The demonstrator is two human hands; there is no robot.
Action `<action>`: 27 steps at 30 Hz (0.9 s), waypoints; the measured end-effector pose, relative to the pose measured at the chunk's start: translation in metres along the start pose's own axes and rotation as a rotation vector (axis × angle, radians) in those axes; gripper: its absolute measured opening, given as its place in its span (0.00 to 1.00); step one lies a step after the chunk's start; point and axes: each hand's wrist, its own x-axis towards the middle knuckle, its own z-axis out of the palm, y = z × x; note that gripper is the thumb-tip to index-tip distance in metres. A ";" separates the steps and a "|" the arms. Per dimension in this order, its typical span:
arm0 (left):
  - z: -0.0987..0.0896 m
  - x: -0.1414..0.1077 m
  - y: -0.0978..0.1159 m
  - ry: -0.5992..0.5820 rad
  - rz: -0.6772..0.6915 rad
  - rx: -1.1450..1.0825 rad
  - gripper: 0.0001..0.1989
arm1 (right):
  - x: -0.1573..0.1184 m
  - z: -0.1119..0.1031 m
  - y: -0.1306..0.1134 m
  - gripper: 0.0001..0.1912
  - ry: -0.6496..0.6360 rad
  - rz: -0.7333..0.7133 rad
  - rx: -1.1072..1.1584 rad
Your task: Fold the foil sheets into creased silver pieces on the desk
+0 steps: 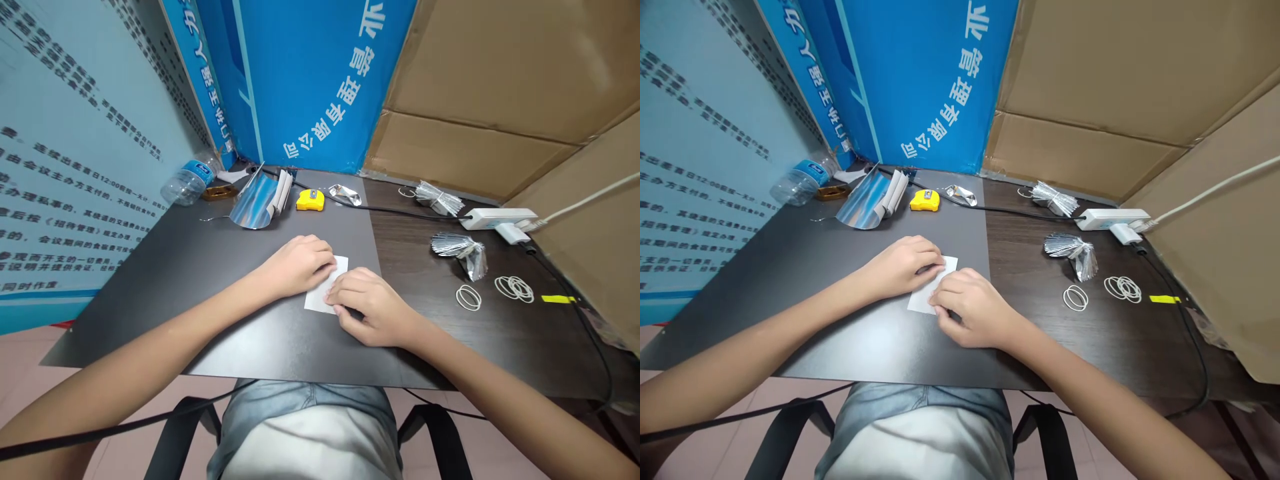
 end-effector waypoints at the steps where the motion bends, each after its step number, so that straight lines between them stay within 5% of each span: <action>1: -0.002 -0.002 0.001 -0.013 -0.001 -0.018 0.15 | 0.000 -0.002 0.001 0.12 -0.021 0.002 0.011; 8: -0.013 -0.013 0.010 -0.113 -0.085 -0.067 0.20 | -0.004 -0.015 0.005 0.24 -0.113 0.061 0.075; 27: -0.013 -0.027 0.023 -0.278 -0.128 -0.001 0.39 | -0.021 -0.018 0.010 0.24 -0.111 0.093 0.003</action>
